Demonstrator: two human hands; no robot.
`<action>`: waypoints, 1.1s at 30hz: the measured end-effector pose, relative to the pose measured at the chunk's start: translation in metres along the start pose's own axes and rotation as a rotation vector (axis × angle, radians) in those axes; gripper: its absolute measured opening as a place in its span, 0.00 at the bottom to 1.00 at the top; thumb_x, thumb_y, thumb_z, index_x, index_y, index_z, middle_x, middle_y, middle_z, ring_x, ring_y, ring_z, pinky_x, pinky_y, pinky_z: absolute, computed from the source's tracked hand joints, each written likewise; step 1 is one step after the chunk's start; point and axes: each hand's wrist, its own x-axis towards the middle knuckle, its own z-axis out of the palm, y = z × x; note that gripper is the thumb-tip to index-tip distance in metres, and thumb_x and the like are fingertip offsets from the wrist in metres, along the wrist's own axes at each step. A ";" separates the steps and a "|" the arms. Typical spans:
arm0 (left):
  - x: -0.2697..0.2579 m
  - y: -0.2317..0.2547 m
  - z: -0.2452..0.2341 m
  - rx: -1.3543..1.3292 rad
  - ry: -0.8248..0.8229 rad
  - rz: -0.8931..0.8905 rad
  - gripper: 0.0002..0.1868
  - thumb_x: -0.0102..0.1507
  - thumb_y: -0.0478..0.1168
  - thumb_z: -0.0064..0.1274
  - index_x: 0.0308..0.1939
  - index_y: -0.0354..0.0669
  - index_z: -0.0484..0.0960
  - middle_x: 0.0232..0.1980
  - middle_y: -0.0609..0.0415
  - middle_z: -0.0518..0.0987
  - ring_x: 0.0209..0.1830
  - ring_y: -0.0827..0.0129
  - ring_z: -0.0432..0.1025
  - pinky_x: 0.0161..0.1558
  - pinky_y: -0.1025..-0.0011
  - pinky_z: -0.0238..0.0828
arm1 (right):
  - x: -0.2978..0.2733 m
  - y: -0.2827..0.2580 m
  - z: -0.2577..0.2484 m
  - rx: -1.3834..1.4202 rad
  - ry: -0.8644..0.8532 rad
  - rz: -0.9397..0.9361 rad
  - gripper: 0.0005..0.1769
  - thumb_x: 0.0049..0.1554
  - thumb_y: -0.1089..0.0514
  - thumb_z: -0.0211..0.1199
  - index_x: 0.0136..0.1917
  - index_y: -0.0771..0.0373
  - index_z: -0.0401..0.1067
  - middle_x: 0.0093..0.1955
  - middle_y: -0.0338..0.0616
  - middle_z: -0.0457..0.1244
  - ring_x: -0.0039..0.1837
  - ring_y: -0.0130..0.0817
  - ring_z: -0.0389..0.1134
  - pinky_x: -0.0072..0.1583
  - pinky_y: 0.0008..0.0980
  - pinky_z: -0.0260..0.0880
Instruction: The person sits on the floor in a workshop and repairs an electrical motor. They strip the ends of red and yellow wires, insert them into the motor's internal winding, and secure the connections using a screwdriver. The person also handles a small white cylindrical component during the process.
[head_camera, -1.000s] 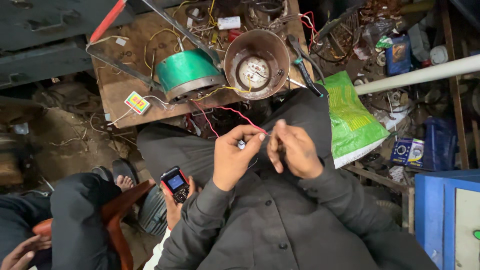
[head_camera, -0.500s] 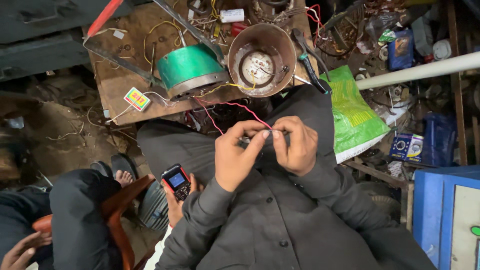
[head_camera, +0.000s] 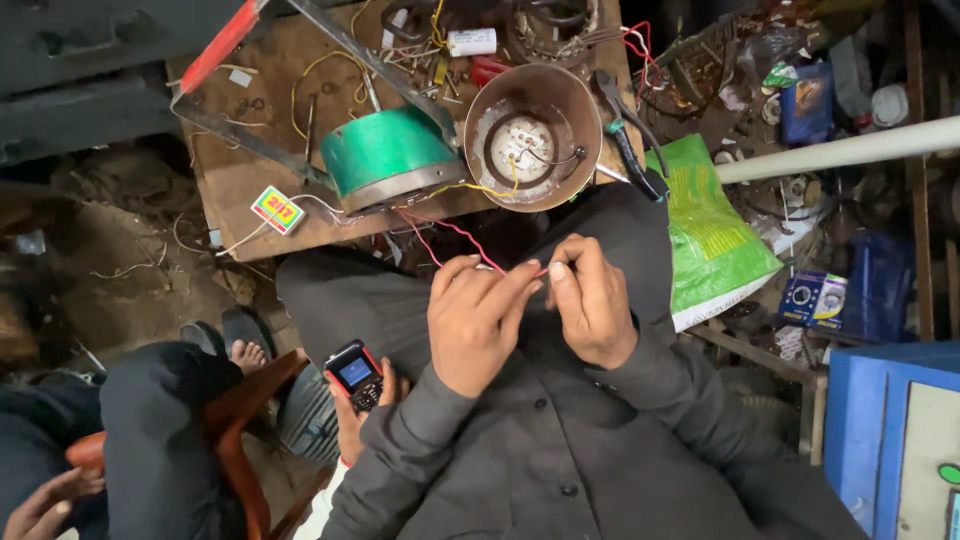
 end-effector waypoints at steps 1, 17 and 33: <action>0.001 -0.001 0.000 0.008 0.012 -0.006 0.12 0.61 0.37 0.66 0.49 0.44 0.86 0.34 0.55 0.77 0.36 0.64 0.73 0.57 0.60 0.70 | 0.000 0.002 0.001 0.015 0.002 0.032 0.07 0.70 0.62 0.48 0.50 0.68 0.60 0.37 0.45 0.61 0.34 0.29 0.65 0.39 0.29 0.65; 0.006 -0.021 -0.043 0.075 0.124 -0.185 0.06 0.64 0.36 0.63 0.44 0.43 0.84 0.39 0.55 0.82 0.40 0.64 0.76 0.63 0.62 0.66 | -0.012 0.060 0.062 -0.021 -0.535 -0.019 0.13 0.62 0.52 0.65 0.55 0.61 0.71 0.48 0.55 0.69 0.49 0.54 0.72 0.50 0.44 0.71; 0.024 -0.001 -0.033 0.159 0.133 -0.201 0.07 0.62 0.37 0.62 0.44 0.45 0.84 0.53 0.48 0.77 0.51 0.54 0.67 0.55 0.60 0.64 | -0.001 0.053 0.045 -0.173 -0.300 0.137 0.11 0.56 0.61 0.68 0.53 0.63 0.77 0.48 0.51 0.70 0.47 0.46 0.73 0.48 0.38 0.72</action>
